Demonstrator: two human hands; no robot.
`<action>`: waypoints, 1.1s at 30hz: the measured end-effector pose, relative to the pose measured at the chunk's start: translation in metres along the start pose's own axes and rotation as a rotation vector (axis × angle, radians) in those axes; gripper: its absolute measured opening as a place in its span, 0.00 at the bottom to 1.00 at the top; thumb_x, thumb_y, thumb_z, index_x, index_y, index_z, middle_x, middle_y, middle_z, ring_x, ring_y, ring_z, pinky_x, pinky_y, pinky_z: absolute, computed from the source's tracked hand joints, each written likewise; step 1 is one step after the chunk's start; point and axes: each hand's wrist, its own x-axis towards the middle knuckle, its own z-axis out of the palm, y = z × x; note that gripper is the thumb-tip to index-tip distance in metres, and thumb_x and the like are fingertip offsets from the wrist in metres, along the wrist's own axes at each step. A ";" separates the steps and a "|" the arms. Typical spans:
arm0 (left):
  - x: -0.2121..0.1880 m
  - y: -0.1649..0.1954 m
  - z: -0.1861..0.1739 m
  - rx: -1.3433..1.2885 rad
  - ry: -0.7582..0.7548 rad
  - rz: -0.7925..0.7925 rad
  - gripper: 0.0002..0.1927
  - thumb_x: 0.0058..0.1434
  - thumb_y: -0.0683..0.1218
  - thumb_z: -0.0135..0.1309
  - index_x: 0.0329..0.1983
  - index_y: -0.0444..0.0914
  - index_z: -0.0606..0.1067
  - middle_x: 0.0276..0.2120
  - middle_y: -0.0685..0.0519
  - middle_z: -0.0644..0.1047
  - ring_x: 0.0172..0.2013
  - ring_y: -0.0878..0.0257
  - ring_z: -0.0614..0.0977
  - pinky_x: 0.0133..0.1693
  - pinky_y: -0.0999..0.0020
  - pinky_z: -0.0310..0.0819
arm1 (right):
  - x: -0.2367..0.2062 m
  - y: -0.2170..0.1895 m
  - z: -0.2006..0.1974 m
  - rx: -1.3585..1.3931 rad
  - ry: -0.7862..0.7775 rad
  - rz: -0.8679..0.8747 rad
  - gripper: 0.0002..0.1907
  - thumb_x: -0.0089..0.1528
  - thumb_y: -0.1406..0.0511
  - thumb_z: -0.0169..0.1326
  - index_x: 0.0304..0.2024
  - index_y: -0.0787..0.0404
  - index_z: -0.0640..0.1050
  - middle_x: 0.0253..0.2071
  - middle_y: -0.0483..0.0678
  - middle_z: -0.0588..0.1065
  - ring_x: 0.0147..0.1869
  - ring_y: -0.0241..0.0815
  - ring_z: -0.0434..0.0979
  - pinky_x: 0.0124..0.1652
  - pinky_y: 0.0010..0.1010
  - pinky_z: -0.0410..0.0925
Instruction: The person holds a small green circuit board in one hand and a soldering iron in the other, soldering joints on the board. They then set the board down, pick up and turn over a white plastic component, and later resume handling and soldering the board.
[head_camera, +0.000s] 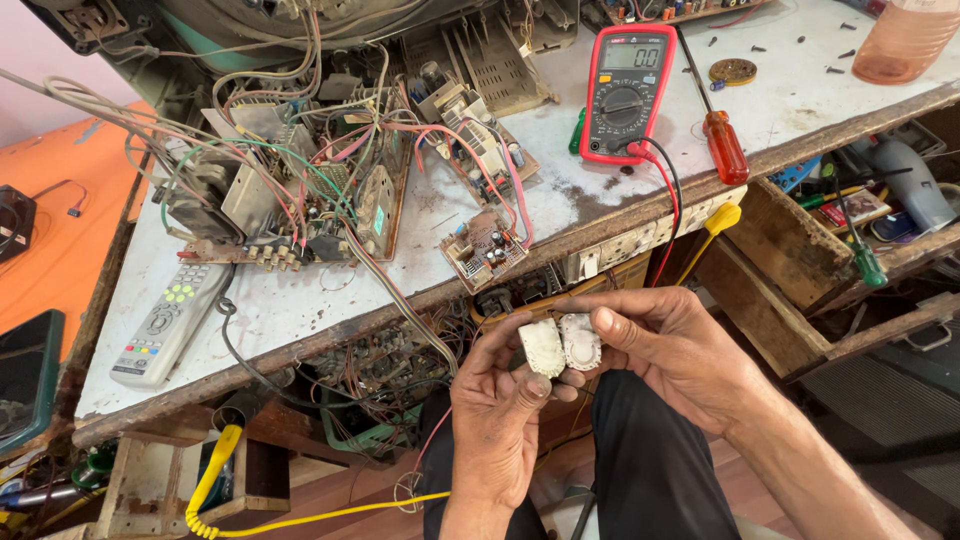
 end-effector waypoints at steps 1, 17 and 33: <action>0.000 0.000 0.000 -0.004 -0.001 -0.001 0.33 0.56 0.40 0.68 0.64 0.29 0.70 0.51 0.44 0.78 0.41 0.54 0.86 0.40 0.66 0.84 | 0.000 -0.001 0.000 -0.004 -0.002 0.001 0.23 0.65 0.65 0.54 0.56 0.78 0.78 0.41 0.60 0.83 0.38 0.47 0.84 0.41 0.41 0.79; 0.000 0.001 -0.004 -0.027 -0.002 0.004 0.34 0.55 0.40 0.69 0.64 0.29 0.70 0.51 0.43 0.77 0.41 0.54 0.86 0.41 0.65 0.84 | 0.001 0.002 0.003 0.029 -0.028 0.026 0.25 0.66 0.62 0.52 0.58 0.78 0.77 0.41 0.60 0.82 0.40 0.49 0.84 0.43 0.43 0.79; 0.001 0.000 -0.003 -0.023 -0.001 -0.008 0.34 0.55 0.40 0.69 0.64 0.28 0.69 0.51 0.44 0.77 0.41 0.55 0.86 0.42 0.66 0.84 | 0.002 0.003 0.001 0.035 -0.011 0.019 0.24 0.66 0.63 0.51 0.57 0.78 0.77 0.43 0.61 0.82 0.42 0.50 0.84 0.43 0.44 0.79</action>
